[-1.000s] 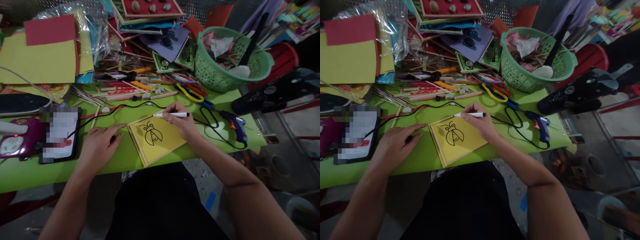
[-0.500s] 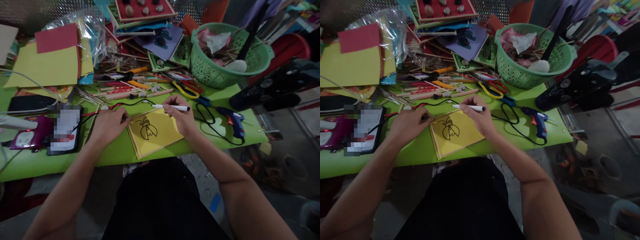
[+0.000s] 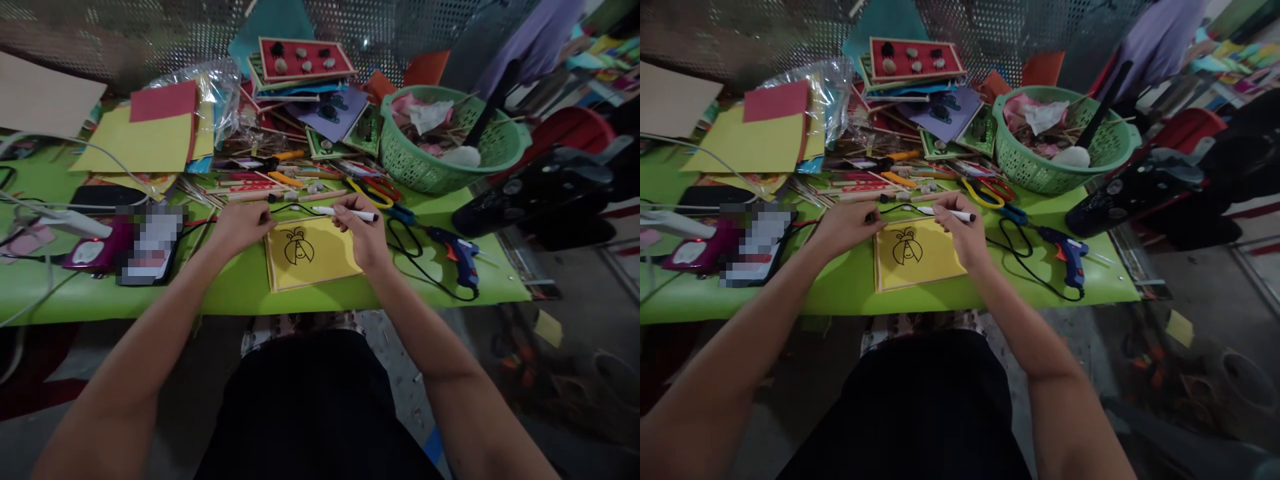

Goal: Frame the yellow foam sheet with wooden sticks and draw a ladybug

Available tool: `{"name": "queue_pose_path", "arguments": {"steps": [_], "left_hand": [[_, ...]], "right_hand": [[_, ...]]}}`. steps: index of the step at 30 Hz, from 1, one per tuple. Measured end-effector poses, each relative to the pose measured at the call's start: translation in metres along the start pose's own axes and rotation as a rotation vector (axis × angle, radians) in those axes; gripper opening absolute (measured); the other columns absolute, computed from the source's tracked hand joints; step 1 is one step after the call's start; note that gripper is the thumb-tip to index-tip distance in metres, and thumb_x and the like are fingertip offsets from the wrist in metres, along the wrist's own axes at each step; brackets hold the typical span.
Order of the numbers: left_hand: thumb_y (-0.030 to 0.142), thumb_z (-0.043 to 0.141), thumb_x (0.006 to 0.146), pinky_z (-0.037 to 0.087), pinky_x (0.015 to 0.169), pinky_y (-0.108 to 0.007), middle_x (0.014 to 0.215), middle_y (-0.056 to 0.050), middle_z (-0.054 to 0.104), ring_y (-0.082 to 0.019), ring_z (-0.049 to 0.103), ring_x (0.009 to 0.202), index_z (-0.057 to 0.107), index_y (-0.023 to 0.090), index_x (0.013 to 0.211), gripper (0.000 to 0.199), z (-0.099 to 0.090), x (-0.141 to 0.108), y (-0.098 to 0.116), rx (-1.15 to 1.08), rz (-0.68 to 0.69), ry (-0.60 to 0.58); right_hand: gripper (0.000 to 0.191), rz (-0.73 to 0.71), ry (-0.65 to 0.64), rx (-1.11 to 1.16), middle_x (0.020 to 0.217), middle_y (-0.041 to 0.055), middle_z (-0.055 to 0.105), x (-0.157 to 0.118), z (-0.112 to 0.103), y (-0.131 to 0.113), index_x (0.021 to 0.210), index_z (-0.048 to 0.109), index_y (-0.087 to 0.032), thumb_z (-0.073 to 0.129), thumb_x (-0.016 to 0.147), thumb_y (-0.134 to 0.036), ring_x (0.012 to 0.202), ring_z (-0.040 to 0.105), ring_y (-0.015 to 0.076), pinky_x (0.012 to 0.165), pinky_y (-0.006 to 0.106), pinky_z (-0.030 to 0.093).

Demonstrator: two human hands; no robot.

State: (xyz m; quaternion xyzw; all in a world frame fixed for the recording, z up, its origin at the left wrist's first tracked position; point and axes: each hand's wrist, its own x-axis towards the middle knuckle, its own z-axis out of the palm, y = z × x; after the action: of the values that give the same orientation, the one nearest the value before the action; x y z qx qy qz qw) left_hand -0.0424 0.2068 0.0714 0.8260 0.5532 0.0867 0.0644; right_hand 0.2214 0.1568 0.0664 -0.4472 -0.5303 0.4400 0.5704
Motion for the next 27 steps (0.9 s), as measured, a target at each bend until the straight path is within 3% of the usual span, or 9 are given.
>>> {"name": "queue_pose_path", "arguments": {"steps": [10, 20, 27], "left_hand": [[0.044, 0.055, 0.097, 0.039, 0.072, -0.031, 0.087, -0.005, 0.073, -0.018, 0.057, 0.074, 0.069, 0.021, 0.09, 0.028, 0.013, 0.002, -0.021, -0.214, 0.036, 0.108], [0.04, 0.061, 0.093, 0.041, 0.073, -0.031, 0.076, -0.002, 0.072, -0.019, 0.061, 0.074, 0.076, 0.023, 0.094, 0.022, 0.007, 0.004, -0.019, -0.223, 0.063, 0.017], [0.039, 0.063, 0.095, 0.046, 0.09, -0.039, 0.081, -0.006, 0.074, -0.024, 0.065, 0.08, 0.076, 0.022, 0.097, 0.021, 0.009, 0.003, -0.019, -0.18, 0.073, -0.029]], "right_hand": [[0.017, 0.075, 0.002, 0.02, 0.074, -0.0012, 0.064, 0.0, 0.002, -0.003, 0.086, 0.071, -0.026, 0.077, 0.083, -0.042, 0.067, 0.053, 0.0143, 0.062, 0.03, 0.042], [0.019, 0.177, -0.029, -0.059, 0.08, 0.0004, 0.067, -0.006, 0.007, -0.001, 0.091, 0.072, -0.026, 0.077, 0.082, -0.042, 0.072, 0.059, 0.0169, 0.062, 0.031, 0.043], [0.018, 0.263, -0.072, -0.099, 0.088, 0.0007, 0.068, -0.01, 0.012, 0.003, 0.092, 0.072, -0.027, 0.078, 0.079, -0.036, 0.076, 0.061, 0.0169, 0.063, 0.031, 0.045]]}}
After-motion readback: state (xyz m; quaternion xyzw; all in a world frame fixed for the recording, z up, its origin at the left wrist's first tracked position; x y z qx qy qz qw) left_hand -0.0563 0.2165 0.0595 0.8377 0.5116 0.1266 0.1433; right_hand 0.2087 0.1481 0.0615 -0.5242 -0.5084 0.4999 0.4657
